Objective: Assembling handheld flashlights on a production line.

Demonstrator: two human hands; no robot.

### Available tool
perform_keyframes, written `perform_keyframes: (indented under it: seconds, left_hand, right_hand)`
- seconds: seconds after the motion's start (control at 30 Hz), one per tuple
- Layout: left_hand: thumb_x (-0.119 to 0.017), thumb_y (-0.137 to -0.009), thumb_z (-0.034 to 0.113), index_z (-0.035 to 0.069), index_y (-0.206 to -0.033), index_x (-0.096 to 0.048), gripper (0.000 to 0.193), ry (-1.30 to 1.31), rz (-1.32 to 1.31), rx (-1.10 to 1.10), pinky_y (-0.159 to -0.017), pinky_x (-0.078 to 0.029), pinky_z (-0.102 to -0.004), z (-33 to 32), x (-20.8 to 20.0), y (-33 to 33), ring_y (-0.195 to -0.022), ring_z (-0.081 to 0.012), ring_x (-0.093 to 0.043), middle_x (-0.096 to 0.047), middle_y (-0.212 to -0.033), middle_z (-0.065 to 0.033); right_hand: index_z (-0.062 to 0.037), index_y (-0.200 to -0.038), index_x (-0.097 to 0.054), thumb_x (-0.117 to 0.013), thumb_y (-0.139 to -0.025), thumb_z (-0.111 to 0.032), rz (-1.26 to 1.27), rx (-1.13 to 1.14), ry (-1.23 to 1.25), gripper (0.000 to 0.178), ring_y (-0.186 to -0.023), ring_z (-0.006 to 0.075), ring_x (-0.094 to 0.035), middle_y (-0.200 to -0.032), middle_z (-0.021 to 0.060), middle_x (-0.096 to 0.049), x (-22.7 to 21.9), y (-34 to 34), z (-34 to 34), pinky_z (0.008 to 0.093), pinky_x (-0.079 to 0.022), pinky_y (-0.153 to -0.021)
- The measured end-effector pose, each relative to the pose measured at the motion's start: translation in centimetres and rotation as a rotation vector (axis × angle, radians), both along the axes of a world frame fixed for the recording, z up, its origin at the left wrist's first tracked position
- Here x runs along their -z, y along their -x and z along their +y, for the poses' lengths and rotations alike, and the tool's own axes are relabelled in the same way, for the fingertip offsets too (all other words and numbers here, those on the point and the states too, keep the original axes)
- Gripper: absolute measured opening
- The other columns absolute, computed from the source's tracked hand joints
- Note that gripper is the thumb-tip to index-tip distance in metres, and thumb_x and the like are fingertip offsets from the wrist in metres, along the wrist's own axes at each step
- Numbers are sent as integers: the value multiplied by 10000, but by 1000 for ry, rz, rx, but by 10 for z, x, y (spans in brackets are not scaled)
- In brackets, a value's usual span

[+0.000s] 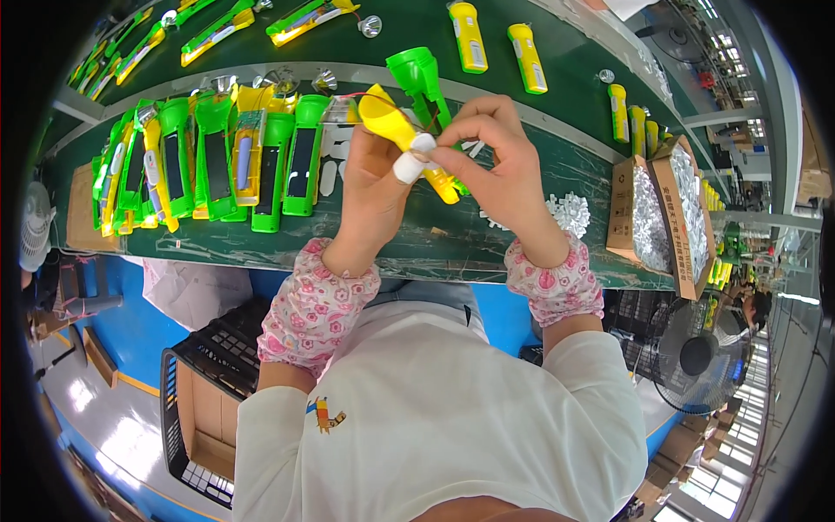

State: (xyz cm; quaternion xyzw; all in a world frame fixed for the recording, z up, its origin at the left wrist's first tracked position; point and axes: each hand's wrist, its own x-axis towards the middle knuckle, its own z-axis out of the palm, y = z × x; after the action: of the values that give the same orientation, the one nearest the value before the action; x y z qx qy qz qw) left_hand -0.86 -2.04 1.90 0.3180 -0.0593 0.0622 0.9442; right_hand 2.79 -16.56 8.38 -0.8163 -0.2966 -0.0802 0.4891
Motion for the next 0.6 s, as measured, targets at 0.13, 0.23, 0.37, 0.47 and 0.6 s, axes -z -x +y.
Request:
perform_keyframes:
  seconds: [0.13, 0.23, 0.37, 0.47, 0.6]
  left_hand:
    - [-489, -987, 228, 111, -1255, -402, 305, 157, 50, 88, -974, -421, -402, 5, -3, 1, -1127, -198, -507, -500, -1148, -57]
    - [-374, -1019, 318, 109, -1365, -350, 404, 287, 65, 118, -1021, -385, -422, -6, -4, -6, -1169, -246, -502, -505, -1270, -110]
    - [-417, -1012, 259, 84, -1239, -420, 287, 222, 223, -34, -928, -454, -384, -9, -4, -10, -1032, -202, -564, -556, -1096, -84]
    - [-379, -1002, 203, 61, -1221, -437, 268, 165, 286, -112, -903, -477, -392, -5, -7, -15, -1003, -222, -584, -569, -1086, -103]
    - [-338, -979, 153, 32, -1197, -452, 274, 121, 290, -113, -906, -488, -405, -3, -14, -16, -1006, -258, -595, -575, -1081, -133]
  right_hand:
    - [-61, -1335, -428, -770, -769, -245, -107, 156, 157, 687, -1007, 280, -533, -1132, 156, -477, -8, 12, -10, 371, -485, -814]
    - [-11, -1339, -429, -557, -932, -260, 133, -5, 255, 495, -949, 320, -557, -1122, 197, -492, 9, 21, -12, 369, -468, -819]
    - [5, -1274, -507, -443, -959, -153, 80, 12, 197, 359, -914, 316, -563, -1021, 188, -537, 16, 15, -12, 354, -452, -800]
    - [3, -1255, -526, -451, -955, -152, 44, -19, 111, 346, -870, 306, -562, -1014, 187, -535, 18, 13, -9, 348, -454, -790]
    - [-20, -1270, -539, -469, -948, -166, -3, -45, 126, 361, -822, 287, -563, -1002, 178, -528, 20, 17, 0, 347, -470, -753]
